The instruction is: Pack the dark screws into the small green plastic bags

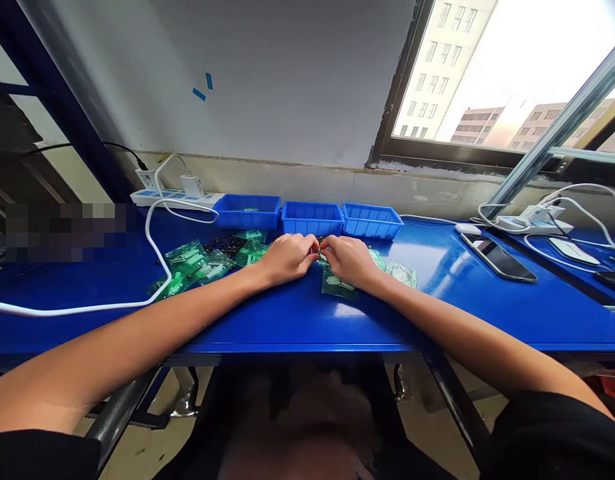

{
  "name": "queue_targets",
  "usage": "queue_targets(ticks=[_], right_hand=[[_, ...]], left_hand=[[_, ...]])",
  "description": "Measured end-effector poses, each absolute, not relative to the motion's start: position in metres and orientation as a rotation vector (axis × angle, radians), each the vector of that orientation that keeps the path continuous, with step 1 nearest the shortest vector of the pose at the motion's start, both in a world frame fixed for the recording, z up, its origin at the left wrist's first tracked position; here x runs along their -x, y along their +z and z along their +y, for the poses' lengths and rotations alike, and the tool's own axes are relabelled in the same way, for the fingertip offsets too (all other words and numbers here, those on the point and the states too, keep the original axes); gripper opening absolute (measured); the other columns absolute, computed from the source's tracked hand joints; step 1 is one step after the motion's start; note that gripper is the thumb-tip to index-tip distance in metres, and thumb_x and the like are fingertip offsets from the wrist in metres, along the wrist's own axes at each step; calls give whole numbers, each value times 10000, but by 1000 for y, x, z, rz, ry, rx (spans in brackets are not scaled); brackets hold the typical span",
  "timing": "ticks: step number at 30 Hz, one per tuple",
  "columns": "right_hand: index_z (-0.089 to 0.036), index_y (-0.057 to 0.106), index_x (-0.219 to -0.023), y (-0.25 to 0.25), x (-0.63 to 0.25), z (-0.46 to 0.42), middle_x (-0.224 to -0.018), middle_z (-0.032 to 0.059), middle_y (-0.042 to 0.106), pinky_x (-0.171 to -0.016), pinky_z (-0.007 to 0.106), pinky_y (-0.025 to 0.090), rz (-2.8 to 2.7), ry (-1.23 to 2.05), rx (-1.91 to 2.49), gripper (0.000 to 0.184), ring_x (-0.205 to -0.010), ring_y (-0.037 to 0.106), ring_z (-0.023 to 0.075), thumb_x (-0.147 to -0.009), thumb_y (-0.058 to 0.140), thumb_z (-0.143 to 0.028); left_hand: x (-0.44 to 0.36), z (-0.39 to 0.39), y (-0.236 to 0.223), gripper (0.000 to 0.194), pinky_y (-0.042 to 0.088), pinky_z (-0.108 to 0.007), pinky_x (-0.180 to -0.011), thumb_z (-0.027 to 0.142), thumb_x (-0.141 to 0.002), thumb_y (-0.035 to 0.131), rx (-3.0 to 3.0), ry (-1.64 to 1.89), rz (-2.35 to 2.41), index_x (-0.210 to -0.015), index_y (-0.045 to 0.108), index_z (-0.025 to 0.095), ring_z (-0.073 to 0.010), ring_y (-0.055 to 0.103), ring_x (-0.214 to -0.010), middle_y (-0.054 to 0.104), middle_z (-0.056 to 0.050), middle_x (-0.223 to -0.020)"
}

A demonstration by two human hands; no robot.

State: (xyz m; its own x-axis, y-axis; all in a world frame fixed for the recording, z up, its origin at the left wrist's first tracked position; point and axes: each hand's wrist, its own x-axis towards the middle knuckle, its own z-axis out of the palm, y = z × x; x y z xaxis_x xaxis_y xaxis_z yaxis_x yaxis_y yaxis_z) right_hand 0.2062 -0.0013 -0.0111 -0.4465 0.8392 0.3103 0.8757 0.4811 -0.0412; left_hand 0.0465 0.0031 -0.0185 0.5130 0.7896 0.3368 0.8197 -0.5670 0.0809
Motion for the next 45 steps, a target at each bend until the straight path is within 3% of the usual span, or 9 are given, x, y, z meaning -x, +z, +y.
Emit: queue_targets(ticks=[17,38,45], right_hand=[[-139,597,-1015,-5,-211,-1,-934,101,681,-735,260,382,-2565,-128,1325,208,-900,616,190,-877,441,-157],[-149,578,-1018,-4,-214,0,-918,82,682,-671,250,356,-2531,-67,1293,210,-840,620,184,-873,427,-144],[-175,569,-1013,-6,-212,-1,-780,32,664,-585,233,299,-2438,-66,1349,180,-694,590,152,-876,457,-206]], left_hand=[[-44,6,-21,133,407,-323,-716,270,-873,502,2659,-542,-1310,-918,568,163,-219,610,-789,661,-56,-815],[-43,6,-17,114,419,-297,-662,256,-850,534,2722,-668,-1444,-892,594,169,-206,610,-753,660,-44,-788],[-46,3,-16,163,407,-291,-625,280,-882,437,2690,-710,-1445,-899,559,173,-198,605,-709,644,-29,-746]])
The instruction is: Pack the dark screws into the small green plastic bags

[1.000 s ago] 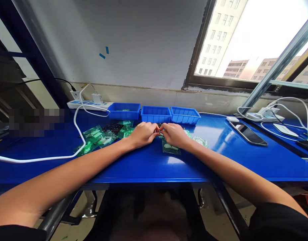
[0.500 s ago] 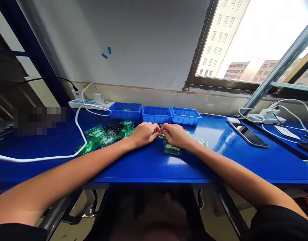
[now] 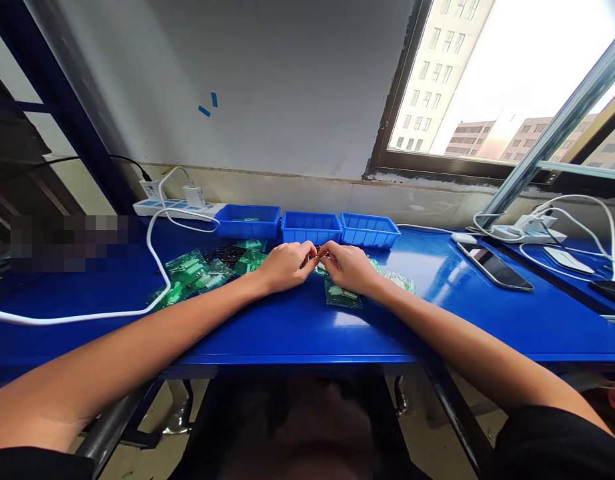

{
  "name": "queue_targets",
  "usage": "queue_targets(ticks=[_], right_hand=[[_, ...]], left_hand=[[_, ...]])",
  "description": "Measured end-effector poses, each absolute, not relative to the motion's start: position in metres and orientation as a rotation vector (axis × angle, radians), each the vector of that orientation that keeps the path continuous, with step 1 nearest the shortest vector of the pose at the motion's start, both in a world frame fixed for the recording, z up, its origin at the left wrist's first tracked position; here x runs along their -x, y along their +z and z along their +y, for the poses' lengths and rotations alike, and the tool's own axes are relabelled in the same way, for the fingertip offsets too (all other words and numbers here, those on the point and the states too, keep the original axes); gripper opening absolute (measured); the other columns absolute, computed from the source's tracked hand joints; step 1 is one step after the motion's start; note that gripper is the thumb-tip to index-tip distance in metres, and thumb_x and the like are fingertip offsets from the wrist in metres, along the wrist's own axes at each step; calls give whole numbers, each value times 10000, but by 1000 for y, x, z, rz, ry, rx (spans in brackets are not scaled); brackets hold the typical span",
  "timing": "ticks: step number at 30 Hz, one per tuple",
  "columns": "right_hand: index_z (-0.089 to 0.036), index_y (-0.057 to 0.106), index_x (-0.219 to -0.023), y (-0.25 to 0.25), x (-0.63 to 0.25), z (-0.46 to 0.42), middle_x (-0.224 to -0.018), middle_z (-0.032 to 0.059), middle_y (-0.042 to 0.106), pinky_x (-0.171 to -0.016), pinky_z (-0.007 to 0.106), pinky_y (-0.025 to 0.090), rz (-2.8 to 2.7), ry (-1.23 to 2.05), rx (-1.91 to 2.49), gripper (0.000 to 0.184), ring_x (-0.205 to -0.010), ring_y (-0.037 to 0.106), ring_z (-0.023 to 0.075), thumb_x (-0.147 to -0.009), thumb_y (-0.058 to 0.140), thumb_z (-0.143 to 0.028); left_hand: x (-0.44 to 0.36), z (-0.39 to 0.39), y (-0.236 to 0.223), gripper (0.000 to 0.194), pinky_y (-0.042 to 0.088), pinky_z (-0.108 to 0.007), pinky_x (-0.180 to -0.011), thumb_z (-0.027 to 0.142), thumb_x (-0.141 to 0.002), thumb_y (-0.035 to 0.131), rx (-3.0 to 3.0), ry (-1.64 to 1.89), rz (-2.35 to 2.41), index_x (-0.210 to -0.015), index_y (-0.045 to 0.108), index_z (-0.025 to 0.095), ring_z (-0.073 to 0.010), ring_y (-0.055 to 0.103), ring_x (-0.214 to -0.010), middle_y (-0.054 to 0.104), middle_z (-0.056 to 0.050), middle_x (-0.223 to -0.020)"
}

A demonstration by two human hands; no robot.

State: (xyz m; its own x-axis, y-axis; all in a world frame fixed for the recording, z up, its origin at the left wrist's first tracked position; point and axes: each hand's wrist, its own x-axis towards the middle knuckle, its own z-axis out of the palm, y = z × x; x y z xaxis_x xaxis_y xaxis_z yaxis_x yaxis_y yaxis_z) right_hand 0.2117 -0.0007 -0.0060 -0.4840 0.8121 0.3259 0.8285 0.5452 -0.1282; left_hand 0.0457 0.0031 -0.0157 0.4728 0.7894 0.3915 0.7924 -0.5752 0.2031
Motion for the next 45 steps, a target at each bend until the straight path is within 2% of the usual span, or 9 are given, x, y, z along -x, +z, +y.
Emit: queue_targets(ticks=[4,14,26,30,34,40,45], right_hand=[[-180,561,-1000,-7,-211,-1,-718,12,632,-560,230,271,-2418,-69,1332,164,-642,556,140,-856,499,-225],[-184,578,-946,-7,-213,1,-656,4,606,-563,225,283,-2375,-61,1288,144,-597,534,136,-864,463,-212],[-171,599,-864,3,-228,11,-588,3,570,-546,228,280,-2166,-117,1302,191,-551,493,131,-855,425,-250],[-166,606,-816,8,-235,17,-558,7,554,-525,239,255,-2102,-159,1359,218,-517,469,133,-857,420,-271],[-168,615,-752,12,-249,28,-549,16,555,-527,244,254,-1988,-203,1463,230,-525,478,143,-844,427,-264],[-168,644,-806,16,-270,41,-649,45,615,-553,253,286,-1801,-257,1640,231,-633,547,180,-836,448,-285],[-181,658,-864,16,-284,49,-760,73,660,-581,270,327,-1674,-279,1812,215,-732,582,219,-827,483,-301]], left_hand=[[-46,2,-15,206,417,-308,-649,292,-894,384,2676,-680,-1443,-889,553,176,-212,608,-732,643,-38,-754],[-45,2,-14,315,426,-331,-698,314,-936,279,2692,-597,-1444,-884,557,177,-225,609,-795,656,-63,-843],[-46,4,-15,246,443,-349,-756,273,-882,410,2710,-500,-1427,-1039,562,160,-223,605,-820,647,-51,-821],[-47,4,-16,305,440,-374,-830,269,-873,407,2688,-437,-1408,-1117,542,146,-239,589,-966,636,-85,-1022],[-48,3,-17,409,423,-385,-890,211,-873,365,2634,-329,-1414,-1258,471,127,-247,525,-1118,539,-114,-1253],[-47,2,-16,502,419,-349,-880,87,-819,339,2581,-166,-1405,-1302,460,149,-222,523,-1110,526,-84,-1300],[-45,1,-13,461,428,-332,-824,108,-812,371,2489,-157,-1386,-1244,524,161,-224,523,-1070,558,-76,-1261]])
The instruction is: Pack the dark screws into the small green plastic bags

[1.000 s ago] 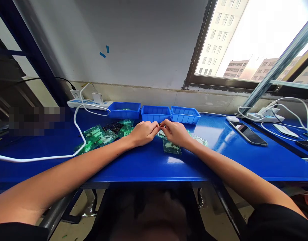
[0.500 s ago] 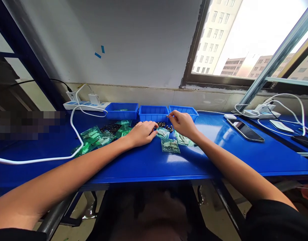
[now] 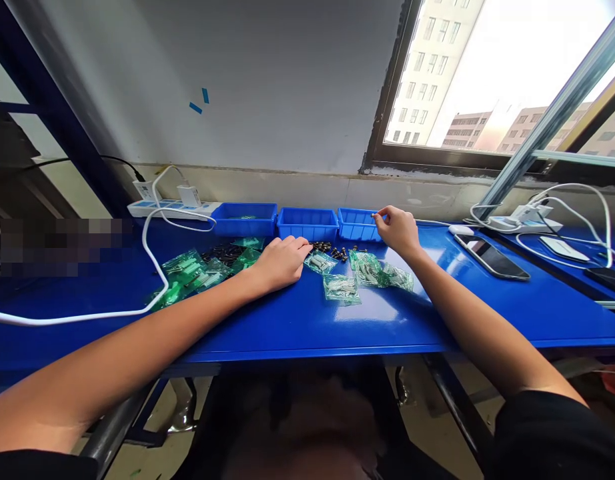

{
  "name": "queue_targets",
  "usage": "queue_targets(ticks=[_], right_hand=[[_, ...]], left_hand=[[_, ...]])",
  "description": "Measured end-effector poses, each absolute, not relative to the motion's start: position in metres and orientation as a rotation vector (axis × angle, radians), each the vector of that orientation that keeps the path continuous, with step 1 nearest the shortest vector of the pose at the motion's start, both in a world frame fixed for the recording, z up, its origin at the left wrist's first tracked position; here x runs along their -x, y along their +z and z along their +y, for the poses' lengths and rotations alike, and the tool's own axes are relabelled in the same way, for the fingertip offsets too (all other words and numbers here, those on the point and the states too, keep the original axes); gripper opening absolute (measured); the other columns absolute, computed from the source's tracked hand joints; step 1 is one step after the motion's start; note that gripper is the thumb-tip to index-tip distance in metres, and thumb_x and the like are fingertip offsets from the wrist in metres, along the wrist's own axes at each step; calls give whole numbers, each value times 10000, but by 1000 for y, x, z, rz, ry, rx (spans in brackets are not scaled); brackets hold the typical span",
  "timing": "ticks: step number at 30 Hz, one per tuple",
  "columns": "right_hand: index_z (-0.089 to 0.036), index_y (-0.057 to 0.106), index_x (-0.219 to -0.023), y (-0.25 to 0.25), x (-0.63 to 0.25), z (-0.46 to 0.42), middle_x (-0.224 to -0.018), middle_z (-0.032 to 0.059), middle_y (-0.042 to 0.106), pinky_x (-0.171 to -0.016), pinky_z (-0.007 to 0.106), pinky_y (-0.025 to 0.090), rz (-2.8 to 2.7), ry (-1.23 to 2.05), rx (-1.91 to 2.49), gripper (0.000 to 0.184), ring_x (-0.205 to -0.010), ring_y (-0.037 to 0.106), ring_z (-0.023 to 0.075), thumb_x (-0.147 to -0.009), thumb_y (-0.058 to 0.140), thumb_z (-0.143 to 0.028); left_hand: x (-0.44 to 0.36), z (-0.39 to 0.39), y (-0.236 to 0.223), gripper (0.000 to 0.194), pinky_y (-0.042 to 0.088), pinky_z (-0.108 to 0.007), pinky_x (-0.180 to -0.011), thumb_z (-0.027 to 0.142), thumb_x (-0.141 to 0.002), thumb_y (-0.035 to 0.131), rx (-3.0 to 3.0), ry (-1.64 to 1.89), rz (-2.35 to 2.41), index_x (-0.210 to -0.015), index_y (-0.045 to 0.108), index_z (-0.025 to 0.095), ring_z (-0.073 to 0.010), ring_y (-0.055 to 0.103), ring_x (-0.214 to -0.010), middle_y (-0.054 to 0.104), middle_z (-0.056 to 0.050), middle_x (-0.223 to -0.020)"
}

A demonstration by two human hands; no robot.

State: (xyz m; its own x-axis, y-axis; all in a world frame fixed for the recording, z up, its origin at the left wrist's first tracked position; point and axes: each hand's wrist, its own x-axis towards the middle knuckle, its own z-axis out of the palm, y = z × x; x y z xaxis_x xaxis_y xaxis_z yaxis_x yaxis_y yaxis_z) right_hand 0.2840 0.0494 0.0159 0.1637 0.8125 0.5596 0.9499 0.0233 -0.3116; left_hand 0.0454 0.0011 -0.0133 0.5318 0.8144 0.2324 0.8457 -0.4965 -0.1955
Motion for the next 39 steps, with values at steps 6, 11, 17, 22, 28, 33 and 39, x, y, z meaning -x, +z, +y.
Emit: queue_targets(ticks=[6,11,17,22,28,33,39], right_hand=[[-190,672,-867,11,-293,57,-809,96,673,-589,291,363,-1610,-275,1892,187,-759,587,244,-798,526,-285],[-202,665,-807,8,-295,61,-773,87,662,-587,294,372,-1600,-291,1839,145,-717,572,233,-764,556,-287],[-183,642,-866,16,-282,47,-718,65,642,-594,279,351,-1672,-225,1802,167,-709,577,221,-809,527,-288],[-167,622,-912,15,-249,24,-603,5,588,-567,247,309,-1943,-173,1578,174,-613,551,165,-825,514,-272],[-175,608,-1003,-3,-219,8,-597,-15,586,-540,237,273,-2279,-66,1397,221,-584,532,144,-826,535,-285],[-175,623,-1009,-8,-218,5,-621,-7,601,-549,231,269,-2466,-30,1307,210,-580,520,126,-841,533,-264],[-176,617,-942,-7,-218,3,-643,1,595,-534,231,247,-2490,-67,1286,171,-570,509,120,-859,505,-275]], left_hand=[[-43,3,-13,391,424,-375,-794,146,-810,406,2469,-143,-1418,-1163,573,141,-268,510,-1036,592,-104,-1185],[-42,2,-12,274,408,-356,-756,166,-832,404,2496,-216,-1432,-1010,612,170,-252,523,-974,612,-92,-1088],[-41,2,-7,201,417,-352,-751,176,-838,411,2528,-238,-1492,-905,600,182,-246,526,-949,606,-81,-1023],[-40,3,-10,194,422,-361,-759,153,-853,395,2539,-309,-1483,-904,580,171,-251,531,-951,611,-85,-1009],[-40,4,-11,174,444,-350,-797,154,-870,393,2636,-590,-1470,-955,545,171,-230,565,-926,630,-69,-937],[-41,7,-19,296,477,-320,-758,138,-826,466,2755,-873,-1362,-1117,445,192,-194,590,-893,607,-49,-960],[-43,8,-26,300,487,-301,-774,124,-816,486,2853,-1064,-1126,-1100,422,197,-165,593,-889,589,-43,-978]])
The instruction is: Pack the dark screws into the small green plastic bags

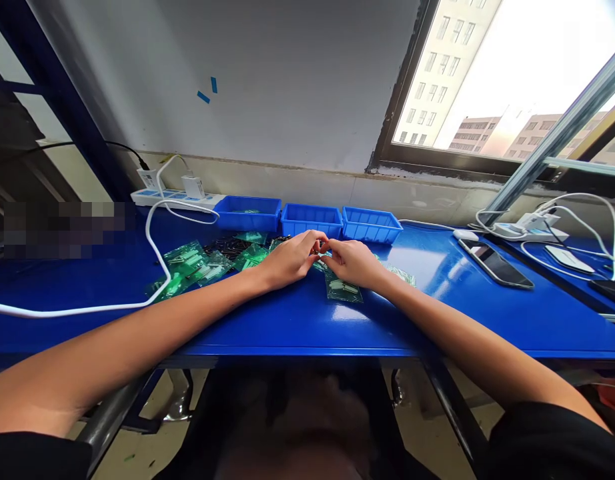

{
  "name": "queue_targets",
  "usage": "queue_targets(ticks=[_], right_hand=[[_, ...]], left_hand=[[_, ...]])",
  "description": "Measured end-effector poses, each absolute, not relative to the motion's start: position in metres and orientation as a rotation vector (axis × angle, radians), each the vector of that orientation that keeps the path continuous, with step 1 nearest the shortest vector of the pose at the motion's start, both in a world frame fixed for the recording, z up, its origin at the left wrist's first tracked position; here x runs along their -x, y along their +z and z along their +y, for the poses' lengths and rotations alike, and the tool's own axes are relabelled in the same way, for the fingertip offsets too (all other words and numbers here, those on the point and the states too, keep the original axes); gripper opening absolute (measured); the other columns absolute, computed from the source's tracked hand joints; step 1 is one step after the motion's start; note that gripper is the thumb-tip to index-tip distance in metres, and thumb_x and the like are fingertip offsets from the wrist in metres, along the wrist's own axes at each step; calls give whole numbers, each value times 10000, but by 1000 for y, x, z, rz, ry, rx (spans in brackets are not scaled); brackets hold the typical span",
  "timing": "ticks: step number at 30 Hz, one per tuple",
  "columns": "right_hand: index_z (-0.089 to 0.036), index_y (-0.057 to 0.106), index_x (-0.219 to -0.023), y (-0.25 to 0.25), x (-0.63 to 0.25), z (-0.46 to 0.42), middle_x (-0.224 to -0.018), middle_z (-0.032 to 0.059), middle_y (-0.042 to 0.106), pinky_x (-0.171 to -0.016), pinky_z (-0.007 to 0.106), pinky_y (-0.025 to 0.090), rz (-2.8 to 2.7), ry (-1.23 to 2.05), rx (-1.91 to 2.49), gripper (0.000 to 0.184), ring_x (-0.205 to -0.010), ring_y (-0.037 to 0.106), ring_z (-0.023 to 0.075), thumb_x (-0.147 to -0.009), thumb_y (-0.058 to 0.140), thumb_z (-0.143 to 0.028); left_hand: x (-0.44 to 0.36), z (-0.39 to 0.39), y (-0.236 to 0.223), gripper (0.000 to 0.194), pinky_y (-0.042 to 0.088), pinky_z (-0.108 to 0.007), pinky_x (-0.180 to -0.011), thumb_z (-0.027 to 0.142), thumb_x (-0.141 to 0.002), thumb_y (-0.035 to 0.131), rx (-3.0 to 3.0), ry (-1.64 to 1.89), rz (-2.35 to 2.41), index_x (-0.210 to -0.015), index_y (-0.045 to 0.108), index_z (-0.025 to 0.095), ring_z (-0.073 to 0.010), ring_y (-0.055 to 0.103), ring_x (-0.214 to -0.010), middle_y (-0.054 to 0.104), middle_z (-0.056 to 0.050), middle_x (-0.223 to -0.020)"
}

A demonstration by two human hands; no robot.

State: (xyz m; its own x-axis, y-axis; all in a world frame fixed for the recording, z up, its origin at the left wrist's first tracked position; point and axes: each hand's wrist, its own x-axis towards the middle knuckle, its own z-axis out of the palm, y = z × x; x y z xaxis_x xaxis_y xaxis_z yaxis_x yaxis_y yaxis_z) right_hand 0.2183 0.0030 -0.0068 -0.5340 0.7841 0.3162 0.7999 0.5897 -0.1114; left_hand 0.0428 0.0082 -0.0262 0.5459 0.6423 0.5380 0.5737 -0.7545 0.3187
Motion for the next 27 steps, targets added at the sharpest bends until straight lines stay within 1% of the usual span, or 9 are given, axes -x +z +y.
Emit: queue_targets(ticks=[5,7,9,11,15,21,27], right_hand=[[-176,587,-901,-10,-219,5,-629,-7,576,-516,231,217,-2438,-110,1310,146,-561,493,122,-849,516,-292],[-175,581,-838,-10,-219,6,-616,-7,568,-518,231,216,-2437,-112,1292,122,-550,482,116,-842,514,-277],[-173,574,-768,-10,-219,6,-608,-3,567,-521,233,216,-2422,-113,1278,131,-541,473,110,-836,506,-262],[-170,575,-738,-10,-218,5,-604,0,568,-524,230,225,-2378,-109,1268,145,-538,468,105,-832,497,-249],[-172,607,-783,-10,-217,4,-582,-12,557,-531,213,259,-2304,-72,1236,130,-529,463,95,-821,498,-234],[-172,631,-927,-9,-217,4,-550,-35,530,-527,215,258,-2308,-37,1274,160,-508,448,94,-818,526,-226],[-150,644,-915,-8,-216,3,-544,-35,520,-536,218,266,-2315,-34,1260,164,-515,446,90,-824,541,-240]], left_hand=[[-43,6,-25,221,498,-294,-763,135,-840,487,-2661,1082,993,-1051,439,180,-156,587,-875,588,-52,-970],[-43,6,-25,202,503,-287,-763,131,-849,476,-2661,1093,968,-1041,444,183,-152,588,-892,585,-56,-992],[-43,6,-25,193,506,-290,-777,126,-857,464,-2673,1104,952,-1040,450,185,-151,587,-912,583,-61,-1008],[-44,6,-26,188,507,-300,-797,124,-861,460,-2685,1116,959,-1039,454,184,-154,586,-926,583,-63,-1012],[-44,8,-27,189,509,-311,-816,117,-857,472,-2676,1136,1018,-1032,448,184,-156,592,-934,588,-58,-1008],[-43,7,-27,204,514,-285,-807,99,-856,467,-2668,1188,975,-1040,431,178,-146,611,-935,608,-59,-1021],[-44,6,-27,195,526,-307,-824,127,-870,442,-2573,1215,1062,-1057,426,182,-165,633,-967,637,-71,-1047]])
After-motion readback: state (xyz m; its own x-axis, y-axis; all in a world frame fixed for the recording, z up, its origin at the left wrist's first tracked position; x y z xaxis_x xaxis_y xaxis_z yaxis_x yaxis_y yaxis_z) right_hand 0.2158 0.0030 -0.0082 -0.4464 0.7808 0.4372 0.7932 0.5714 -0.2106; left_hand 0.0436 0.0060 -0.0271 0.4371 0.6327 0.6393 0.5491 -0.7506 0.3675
